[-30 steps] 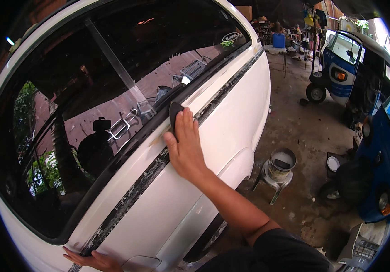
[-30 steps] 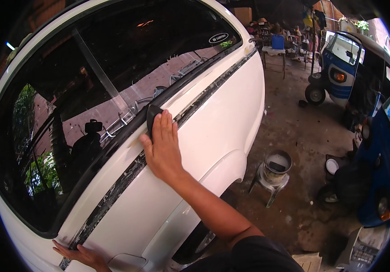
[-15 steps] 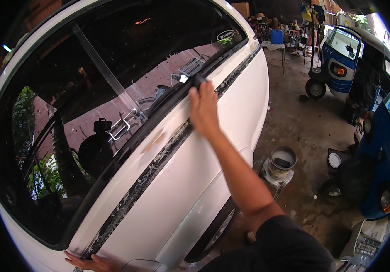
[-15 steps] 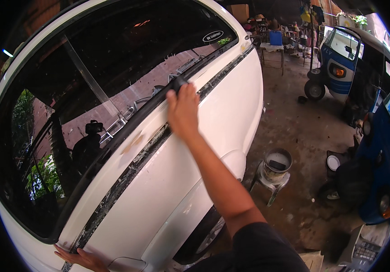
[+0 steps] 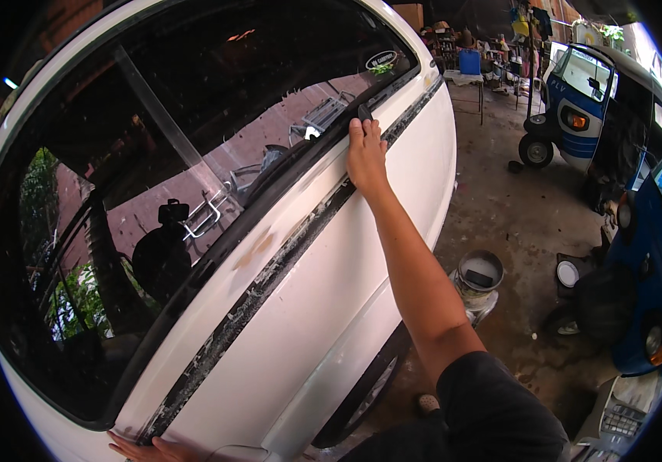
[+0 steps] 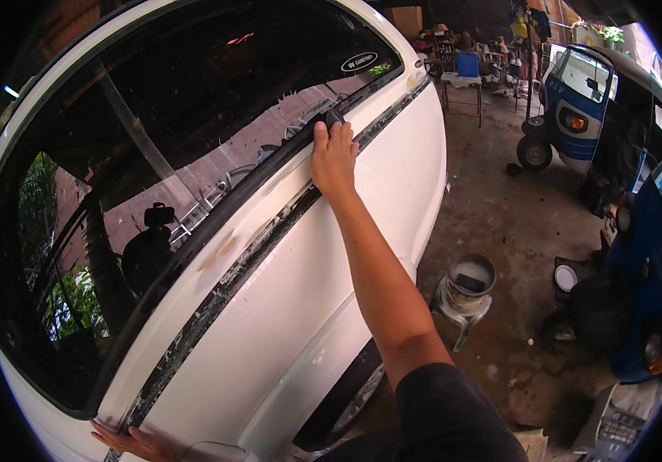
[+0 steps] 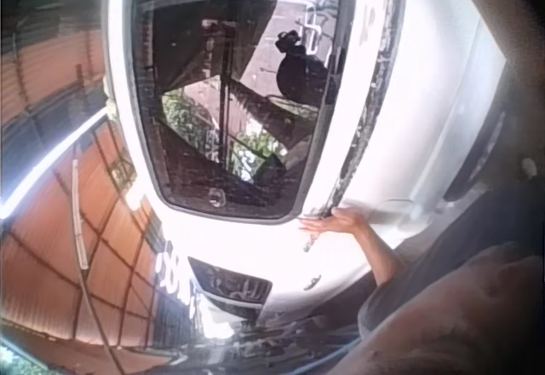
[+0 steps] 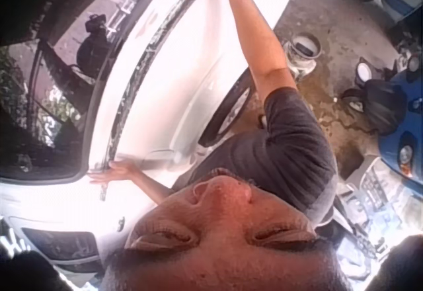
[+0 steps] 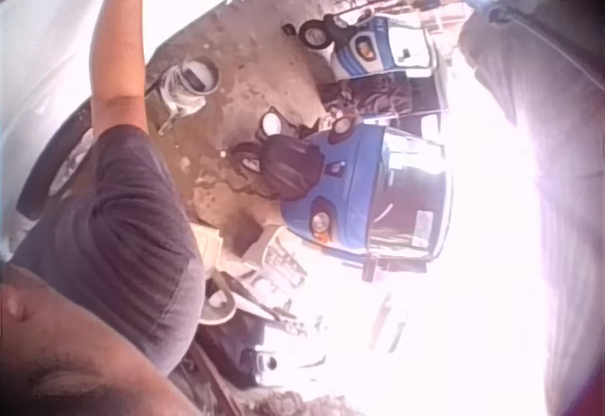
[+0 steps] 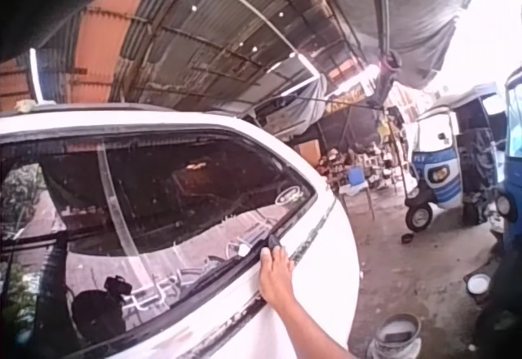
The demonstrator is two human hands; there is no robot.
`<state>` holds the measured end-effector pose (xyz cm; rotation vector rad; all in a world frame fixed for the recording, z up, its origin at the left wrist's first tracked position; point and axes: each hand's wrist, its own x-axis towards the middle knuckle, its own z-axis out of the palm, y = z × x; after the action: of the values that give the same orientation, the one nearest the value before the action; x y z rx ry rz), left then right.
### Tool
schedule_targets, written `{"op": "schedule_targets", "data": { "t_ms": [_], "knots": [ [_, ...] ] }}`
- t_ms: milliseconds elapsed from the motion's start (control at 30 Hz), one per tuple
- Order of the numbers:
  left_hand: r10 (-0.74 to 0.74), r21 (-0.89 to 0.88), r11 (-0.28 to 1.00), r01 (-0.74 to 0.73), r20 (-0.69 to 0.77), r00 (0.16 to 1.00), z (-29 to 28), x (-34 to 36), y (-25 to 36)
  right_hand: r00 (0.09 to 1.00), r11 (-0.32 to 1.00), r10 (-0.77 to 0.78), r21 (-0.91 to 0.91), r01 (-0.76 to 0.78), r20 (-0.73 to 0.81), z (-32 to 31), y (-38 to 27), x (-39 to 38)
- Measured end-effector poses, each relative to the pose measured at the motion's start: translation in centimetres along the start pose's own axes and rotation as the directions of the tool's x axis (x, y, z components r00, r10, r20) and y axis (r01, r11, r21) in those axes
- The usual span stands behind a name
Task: The person sands the rear quarter panel and window frame of a white pickup truck using a sanding block dipped in a bucket of water.
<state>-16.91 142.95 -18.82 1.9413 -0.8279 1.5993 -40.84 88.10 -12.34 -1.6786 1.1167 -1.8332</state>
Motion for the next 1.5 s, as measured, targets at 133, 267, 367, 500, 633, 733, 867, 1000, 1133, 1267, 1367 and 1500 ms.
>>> {"op": "schedule_targets", "data": {
  "t_ms": [133, 267, 367, 500, 633, 733, 867, 1000, 1133, 1267, 1367, 1500],
  "knots": [
    [0.008, 0.056, 0.998, -0.008, 0.000, 1.000, -0.7, -0.1, -1.3, 0.985, 0.999, -0.047, -0.002, 0.048, 0.164, 1.5, -5.4, -10.2],
    [-0.001, 0.034, 0.999, 0.001, -0.007, 1.000, -0.3, 0.1, -0.4, 0.995, 0.998, -0.041, -0.050, 0.046, 0.086, 0.5, -3.4, -6.5],
    [-0.014, 0.006, 1.000, 0.014, -0.006, 1.000, -0.1, 0.1, 0.1, 0.996, 0.995, 0.067, -0.076, -0.063, 0.052, -1.0, -0.9, 1.0],
    [-0.009, 0.013, 1.000, 0.009, -0.020, 1.000, -0.4, 0.1, -0.4, 0.990, 0.998, 0.058, -0.009, -0.058, 0.126, 1.0, -2.8, -5.0],
    [-0.008, 0.028, 1.000, 0.009, -0.013, 1.000, -0.5, 0.1, -0.5, 0.991, 1.000, 0.004, -0.017, -0.002, 0.131, 0.6, -3.2, -6.7],
    [-0.013, 0.001, 1.000, 0.013, -0.017, 1.000, 0.0, 0.2, 0.4, 0.996, 0.994, 0.090, -0.069, -0.088, 0.025, -1.6, -0.5, 2.1],
    [-0.021, 0.017, 1.000, 0.021, -0.009, 1.000, -0.2, 0.0, 0.2, 0.986, 0.993, 0.116, 0.011, -0.118, 0.117, -1.2, -0.7, 0.0],
    [-0.033, 0.056, 0.998, 0.033, -0.014, 0.999, -0.8, 0.2, -0.4, 0.983, 1.000, 0.022, -0.013, -0.020, 0.184, 0.7, -1.3, -4.8],
    [-0.033, -0.007, 0.999, 0.032, -0.033, 0.999, 0.5, 0.2, 0.4, 0.998, 0.995, 0.055, -0.078, -0.056, -0.022, -2.6, 5.3, 7.9],
    [-0.027, 0.030, 0.999, 0.028, -0.025, 0.999, 0.2, -0.1, 0.2, 0.997, 0.998, 0.056, -0.033, -0.054, 0.049, -1.2, 5.0, 5.4],
    [-0.004, 0.092, 0.996, 0.006, -0.029, 1.000, -0.8, 0.1, -1.0, 0.985, 0.999, -0.037, 0.028, 0.033, 0.168, 0.8, 0.3, -4.6],
    [-0.006, 0.080, 0.997, 0.009, -0.038, 0.999, -0.2, 0.1, -0.4, 0.997, 1.000, 0.010, 0.027, -0.012, 0.079, -0.6, 3.2, 2.7]
  ]
}}
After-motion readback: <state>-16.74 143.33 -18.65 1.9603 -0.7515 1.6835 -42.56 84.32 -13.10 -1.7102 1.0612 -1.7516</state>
